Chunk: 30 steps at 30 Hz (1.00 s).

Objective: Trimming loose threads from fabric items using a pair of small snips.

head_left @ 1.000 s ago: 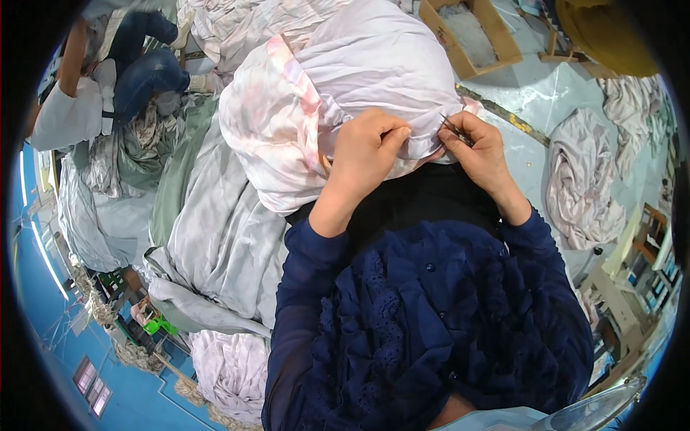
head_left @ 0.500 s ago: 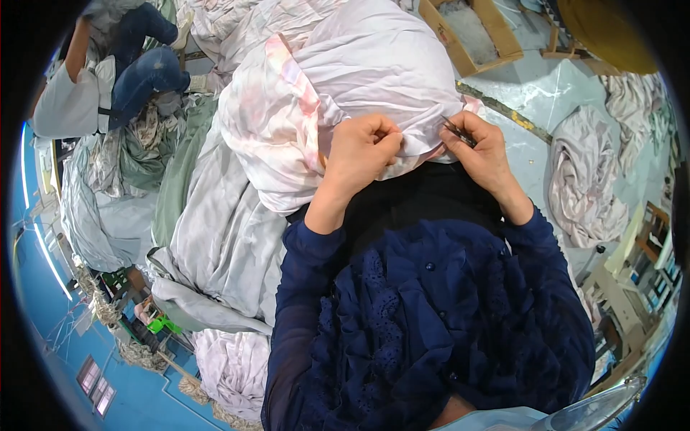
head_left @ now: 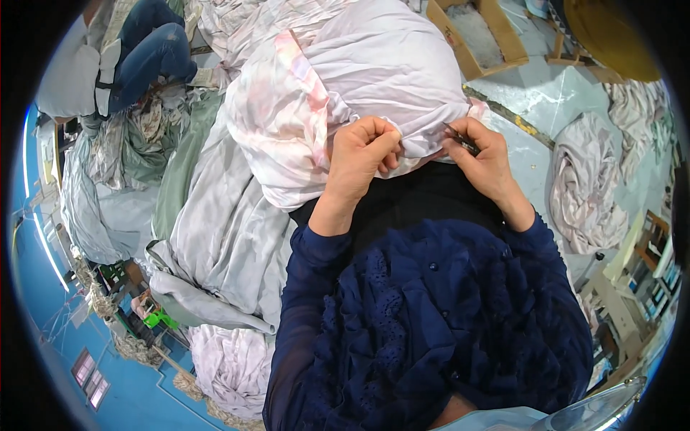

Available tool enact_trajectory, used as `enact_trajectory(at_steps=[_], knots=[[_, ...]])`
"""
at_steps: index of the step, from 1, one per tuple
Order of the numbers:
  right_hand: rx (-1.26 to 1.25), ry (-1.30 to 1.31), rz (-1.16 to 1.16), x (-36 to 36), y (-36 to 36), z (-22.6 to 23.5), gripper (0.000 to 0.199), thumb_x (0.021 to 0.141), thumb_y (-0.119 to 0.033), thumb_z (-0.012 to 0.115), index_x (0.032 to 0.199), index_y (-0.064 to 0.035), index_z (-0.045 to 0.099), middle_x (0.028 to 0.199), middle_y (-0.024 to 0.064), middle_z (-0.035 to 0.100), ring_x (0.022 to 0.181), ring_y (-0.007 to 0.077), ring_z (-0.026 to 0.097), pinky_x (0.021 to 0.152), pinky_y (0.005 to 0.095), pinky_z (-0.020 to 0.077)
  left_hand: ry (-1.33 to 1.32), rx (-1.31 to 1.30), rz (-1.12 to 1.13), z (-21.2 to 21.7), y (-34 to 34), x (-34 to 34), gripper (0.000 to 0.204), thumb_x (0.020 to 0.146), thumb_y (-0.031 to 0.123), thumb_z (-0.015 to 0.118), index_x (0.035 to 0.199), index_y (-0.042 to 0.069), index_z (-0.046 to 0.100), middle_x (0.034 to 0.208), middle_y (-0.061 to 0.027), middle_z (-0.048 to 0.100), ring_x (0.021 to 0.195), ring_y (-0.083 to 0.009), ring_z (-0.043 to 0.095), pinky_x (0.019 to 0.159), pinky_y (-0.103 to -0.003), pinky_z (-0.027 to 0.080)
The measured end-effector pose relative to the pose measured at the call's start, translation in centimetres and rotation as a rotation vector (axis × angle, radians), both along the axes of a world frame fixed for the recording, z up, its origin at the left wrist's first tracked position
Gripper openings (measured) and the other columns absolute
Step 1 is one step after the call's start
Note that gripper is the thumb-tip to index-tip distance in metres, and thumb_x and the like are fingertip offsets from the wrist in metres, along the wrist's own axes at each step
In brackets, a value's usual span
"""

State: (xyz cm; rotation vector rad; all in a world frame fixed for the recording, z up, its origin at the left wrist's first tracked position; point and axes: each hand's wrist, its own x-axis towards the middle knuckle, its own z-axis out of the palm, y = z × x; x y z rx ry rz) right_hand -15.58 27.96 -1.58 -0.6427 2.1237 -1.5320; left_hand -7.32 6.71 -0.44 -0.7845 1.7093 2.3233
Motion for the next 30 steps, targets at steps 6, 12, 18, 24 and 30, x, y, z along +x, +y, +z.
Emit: enact_trajectory(at_steps=[6, 12, 18, 24, 30], knots=[[0.004, 0.298, 0.044, 0.7, -1.5, 2.8, 0.024, 0.080, -0.004, 0.073, 0.103, -0.0015, 0.066, 0.081, 0.0043, 0.063, 0.065, 0.0132, 0.058, 0.060, 0.0267, 0.0462, 0.031, -0.093, 0.037, 0.5, 0.4, 0.8, 0.011, 0.091, 0.010, 0.062, 0.086, 0.001, 0.061, 0.070, -0.0016, 0.061, 0.055, -0.0056, 0.056, 0.048, -0.019, 0.043], [0.102, 0.615, 0.101, 0.8, -2.5, 2.3, 0.023, 0.077, -0.007, 0.076, 0.098, -0.0052, 0.068, 0.079, 0.0079, 0.064, 0.062, 0.0232, 0.061, 0.055, 0.0306, 0.0477, 0.068, -0.102, 0.067, 0.6, 0.8, 0.8, 0.011, 0.093, 0.011, 0.062, 0.088, 0.002, 0.061, 0.073, -0.0018, 0.062, 0.057, -0.0052, 0.056, 0.050, -0.018, 0.043], [0.089, 0.711, 0.079, 0.8, -3.1, 2.2, 0.021, 0.075, -0.009, 0.077, 0.095, -0.0071, 0.069, 0.073, 0.0063, 0.062, 0.060, 0.0234, 0.060, 0.053, 0.0322, 0.0460, 0.074, -0.096, 0.089, 0.7, 1.0, 1.2, 0.009, 0.093, 0.011, 0.063, 0.090, 0.002, 0.062, 0.072, -0.0003, 0.061, 0.057, -0.0054, 0.055, 0.051, -0.018, 0.043], [0.090, 0.729, 0.074, 0.6, -3.2, 2.0, 0.022, 0.074, -0.010, 0.077, 0.094, -0.0076, 0.069, 0.072, 0.0058, 0.062, 0.060, 0.0229, 0.060, 0.053, 0.0327, 0.0456, 0.083, -0.098, 0.086, 0.8, 1.0, 1.2, 0.008, 0.092, 0.011, 0.064, 0.090, 0.003, 0.062, 0.071, -0.0001, 0.061, 0.057, -0.0052, 0.055, 0.051, -0.018, 0.043], [0.114, 0.745, 0.095, 0.6, -3.2, 1.8, 0.022, 0.073, -0.010, 0.078, 0.094, -0.0072, 0.069, 0.075, 0.0060, 0.065, 0.063, 0.0230, 0.062, 0.055, 0.0323, 0.0476, 0.069, -0.104, 0.087, 0.9, 1.0, 1.0, 0.009, 0.092, 0.009, 0.062, 0.086, 0.002, 0.060, 0.069, 0.0000, 0.059, 0.056, -0.0049, 0.054, 0.050, -0.019, 0.043]])
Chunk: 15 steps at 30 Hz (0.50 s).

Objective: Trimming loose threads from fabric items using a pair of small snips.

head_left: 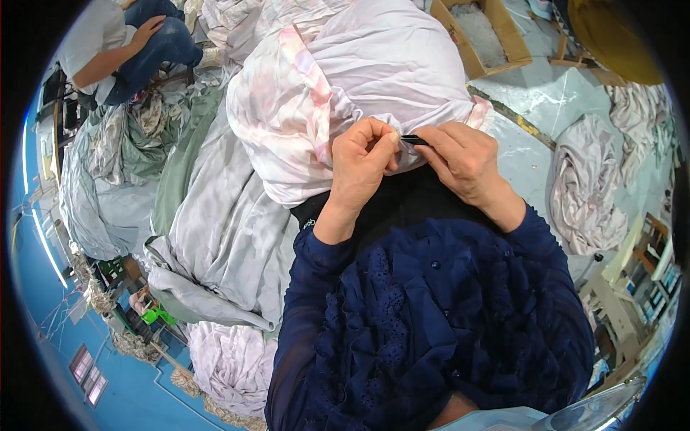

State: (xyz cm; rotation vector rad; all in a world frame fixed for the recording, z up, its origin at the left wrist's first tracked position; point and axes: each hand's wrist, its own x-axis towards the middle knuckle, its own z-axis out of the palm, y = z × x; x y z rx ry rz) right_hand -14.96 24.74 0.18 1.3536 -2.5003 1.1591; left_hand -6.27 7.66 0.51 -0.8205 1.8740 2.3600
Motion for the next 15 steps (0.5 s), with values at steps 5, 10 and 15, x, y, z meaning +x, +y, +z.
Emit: enact_trajectory(at_steps=[5, 10, 15], knots=[[-0.046, 0.018, -0.007, -0.1, -0.1, -0.2, 0.022, 0.073, -0.009, 0.078, 0.093, -0.0069, 0.069, 0.076, 0.0063, 0.066, 0.064, 0.0236, 0.063, 0.055, 0.0324, 0.0485, 0.009, -0.009, -0.006, -0.1, 0.1, -0.1, 0.009, 0.092, 0.008, 0.062, 0.086, 0.002, 0.060, 0.069, 0.0001, 0.059, 0.056, -0.0049, 0.054, 0.050, -0.019, 0.043], [-0.055, -0.096, -0.031, -0.2, 1.0, -0.2, 0.024, 0.074, -0.007, 0.077, 0.097, -0.0053, 0.068, 0.077, 0.0074, 0.065, 0.062, 0.0216, 0.062, 0.055, 0.0309, 0.0478, -0.004, -0.004, -0.002, 0.1, 0.0, -0.2, 0.009, 0.092, 0.008, 0.061, 0.085, 0.002, 0.060, 0.070, 0.0000, 0.059, 0.056, -0.0051, 0.055, 0.050, -0.020, 0.044], [-0.149, -0.323, -0.128, -0.7, 3.4, -0.5, 0.025, 0.079, -0.005, 0.075, 0.102, -0.0021, 0.066, 0.081, 0.0077, 0.062, 0.064, 0.0152, 0.059, 0.057, 0.0256, 0.0454, 0.065, -0.077, 0.000, 0.7, 0.3, -0.4, 0.008, 0.092, 0.006, 0.062, 0.086, 0.001, 0.059, 0.073, 0.0004, 0.059, 0.058, -0.0050, 0.055, 0.053, -0.020, 0.044]])
